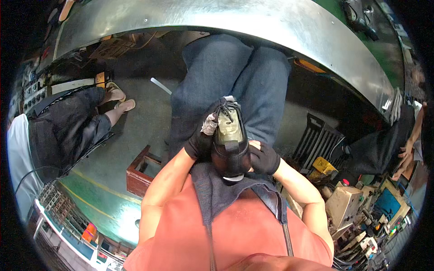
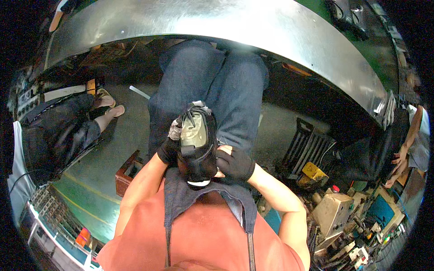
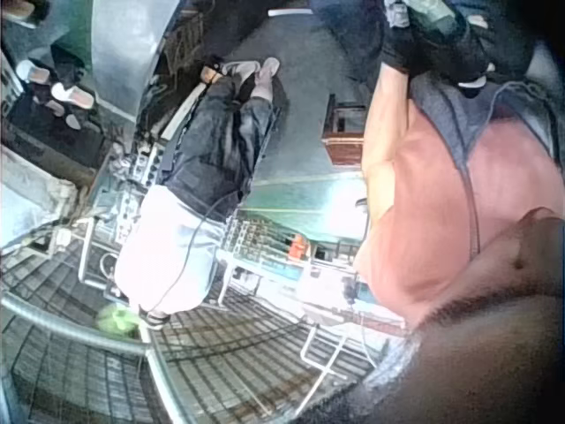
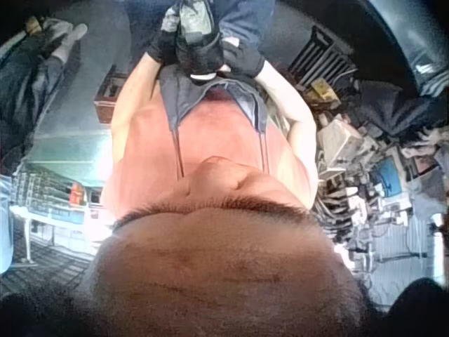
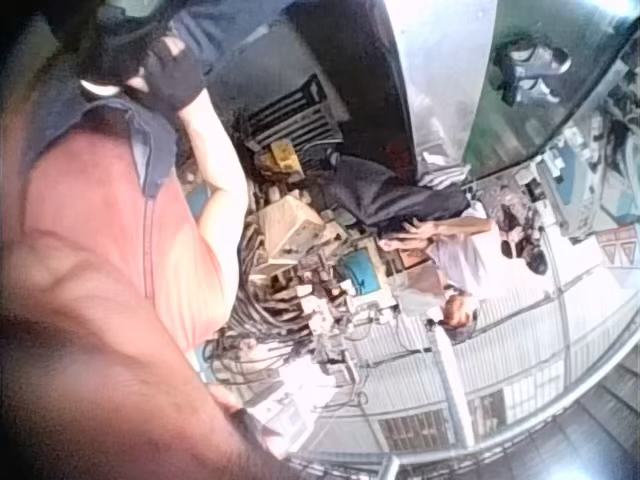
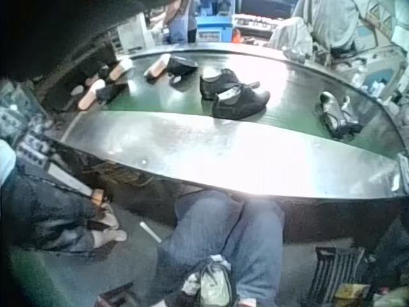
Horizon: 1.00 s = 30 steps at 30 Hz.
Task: The person repeatedly wipes the soles of black shoes with a white cloth while seated. They pick up shoes from a nearby metal surface, wipe the soles, and place them back down, repeating this cycle throughout the clip.
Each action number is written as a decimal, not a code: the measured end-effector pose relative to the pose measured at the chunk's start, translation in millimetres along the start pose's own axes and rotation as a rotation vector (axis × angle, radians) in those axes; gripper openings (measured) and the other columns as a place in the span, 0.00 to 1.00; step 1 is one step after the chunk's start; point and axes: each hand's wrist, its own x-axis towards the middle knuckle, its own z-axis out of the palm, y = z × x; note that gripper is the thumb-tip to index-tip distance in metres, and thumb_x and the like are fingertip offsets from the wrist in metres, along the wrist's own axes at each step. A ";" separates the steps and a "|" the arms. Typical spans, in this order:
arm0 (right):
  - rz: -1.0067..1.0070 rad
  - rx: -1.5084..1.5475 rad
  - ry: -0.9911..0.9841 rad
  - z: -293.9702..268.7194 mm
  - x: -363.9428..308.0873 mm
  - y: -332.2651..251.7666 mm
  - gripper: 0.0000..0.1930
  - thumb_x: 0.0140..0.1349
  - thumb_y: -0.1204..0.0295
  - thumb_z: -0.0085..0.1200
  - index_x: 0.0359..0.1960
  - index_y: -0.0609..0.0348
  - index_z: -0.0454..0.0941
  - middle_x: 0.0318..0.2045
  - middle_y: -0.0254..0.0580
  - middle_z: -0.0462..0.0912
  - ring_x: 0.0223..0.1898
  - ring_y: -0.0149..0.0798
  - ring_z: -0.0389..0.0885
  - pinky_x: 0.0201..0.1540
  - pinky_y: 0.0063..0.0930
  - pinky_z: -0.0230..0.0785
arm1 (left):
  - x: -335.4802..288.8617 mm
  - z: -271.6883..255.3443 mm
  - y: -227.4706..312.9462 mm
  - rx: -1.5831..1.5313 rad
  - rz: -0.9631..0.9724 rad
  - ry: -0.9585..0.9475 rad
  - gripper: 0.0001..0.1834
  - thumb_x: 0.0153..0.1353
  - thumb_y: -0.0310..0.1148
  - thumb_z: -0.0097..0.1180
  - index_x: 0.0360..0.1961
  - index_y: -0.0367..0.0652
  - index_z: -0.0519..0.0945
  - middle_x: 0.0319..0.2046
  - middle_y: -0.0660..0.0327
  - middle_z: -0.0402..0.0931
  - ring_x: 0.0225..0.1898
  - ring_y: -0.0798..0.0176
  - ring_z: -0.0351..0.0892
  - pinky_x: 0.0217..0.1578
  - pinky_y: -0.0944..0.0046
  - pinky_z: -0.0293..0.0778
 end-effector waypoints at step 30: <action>0.738 -0.414 -0.368 -93.5 62.7 29.5 0.24 0.63 0.51 0.45 0.25 0.61 0.80 0.19 0.54 0.78 0.22 0.56 0.79 0.27 0.45 0.72 | 12.6 31.1 -7.2 1.292 0.294 0.347 0.39 0.56 0.40 0.62 0.62 0.26 0.60 0.58 0.40 0.67 0.61 0.49 0.67 0.59 0.59 0.63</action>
